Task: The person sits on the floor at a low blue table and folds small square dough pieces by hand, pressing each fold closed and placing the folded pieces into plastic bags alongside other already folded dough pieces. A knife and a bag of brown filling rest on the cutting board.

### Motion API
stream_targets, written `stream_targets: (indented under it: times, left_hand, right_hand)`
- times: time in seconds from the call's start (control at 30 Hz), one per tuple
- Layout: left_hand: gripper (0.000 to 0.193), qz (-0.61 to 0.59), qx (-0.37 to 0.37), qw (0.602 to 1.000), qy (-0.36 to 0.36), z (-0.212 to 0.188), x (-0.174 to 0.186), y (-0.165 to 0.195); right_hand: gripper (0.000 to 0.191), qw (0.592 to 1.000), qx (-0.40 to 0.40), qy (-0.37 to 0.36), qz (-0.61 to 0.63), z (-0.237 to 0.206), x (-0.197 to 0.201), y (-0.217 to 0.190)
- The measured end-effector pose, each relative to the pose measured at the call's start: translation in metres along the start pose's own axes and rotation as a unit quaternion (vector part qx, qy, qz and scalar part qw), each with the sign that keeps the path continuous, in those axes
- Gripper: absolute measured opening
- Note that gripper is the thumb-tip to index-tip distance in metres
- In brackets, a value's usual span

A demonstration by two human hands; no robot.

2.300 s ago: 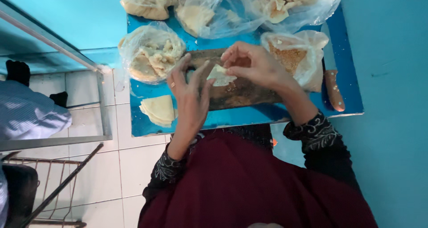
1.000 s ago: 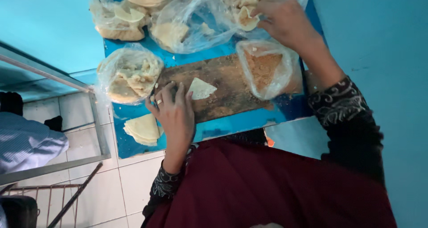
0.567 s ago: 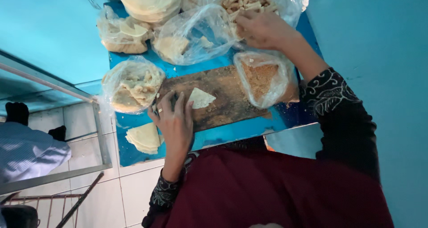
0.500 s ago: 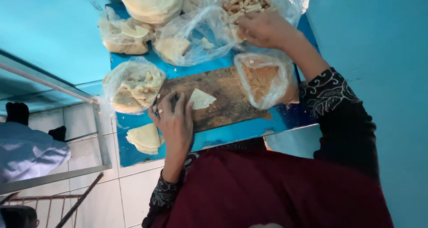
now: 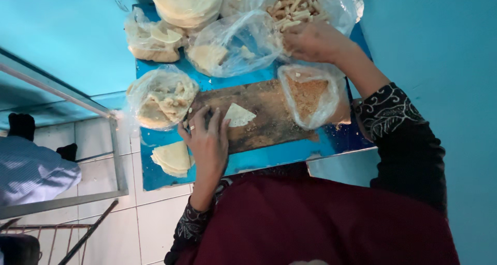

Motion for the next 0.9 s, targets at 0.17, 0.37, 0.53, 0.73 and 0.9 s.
stream_targets:
  times: [0.17, 0.37, 0.53, 0.73, 0.9]
  left_hand:
    - [0.032, -0.001, -0.003, 1.0, -0.002, 0.0, 0.0, 0.0]
    - [0.032, -0.004, -0.01, 1.0, 0.004, 0.002, -0.002, 0.001]
    - [0.033, 0.031, -0.018, 0.999, -0.013, 0.006, -0.001, 0.005]
    - [0.023, 0.108, -0.044, 0.992, -0.036, 0.014, 0.001, 0.013]
    - [0.014, 0.199, -0.066, 0.974, -0.09, 0.024, -0.003, 0.01]
  right_hand:
    - [0.016, 0.999, 0.019, 0.042, 0.006, -0.003, 0.003, 0.002]
    - [0.008, 0.996, 0.039, 0.075, 0.022, -0.002, 0.028, 0.002]
    - [0.01, 0.996, -0.058, 0.068, 0.028, -0.034, 0.071, -0.002]
    - [0.018, 0.989, 0.053, 0.111, 0.077, -0.058, 0.096, -0.081]
    - [0.023, 0.966, 0.218, 0.119, 0.076, -0.051, 0.062, -0.18]
Point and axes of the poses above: each hand's wrist, its own z-axis towards the middle knuckle, its own x-axis out of the back of the hand, y = z × x, the point moved 6 cm from there along z, towards the middle knuckle
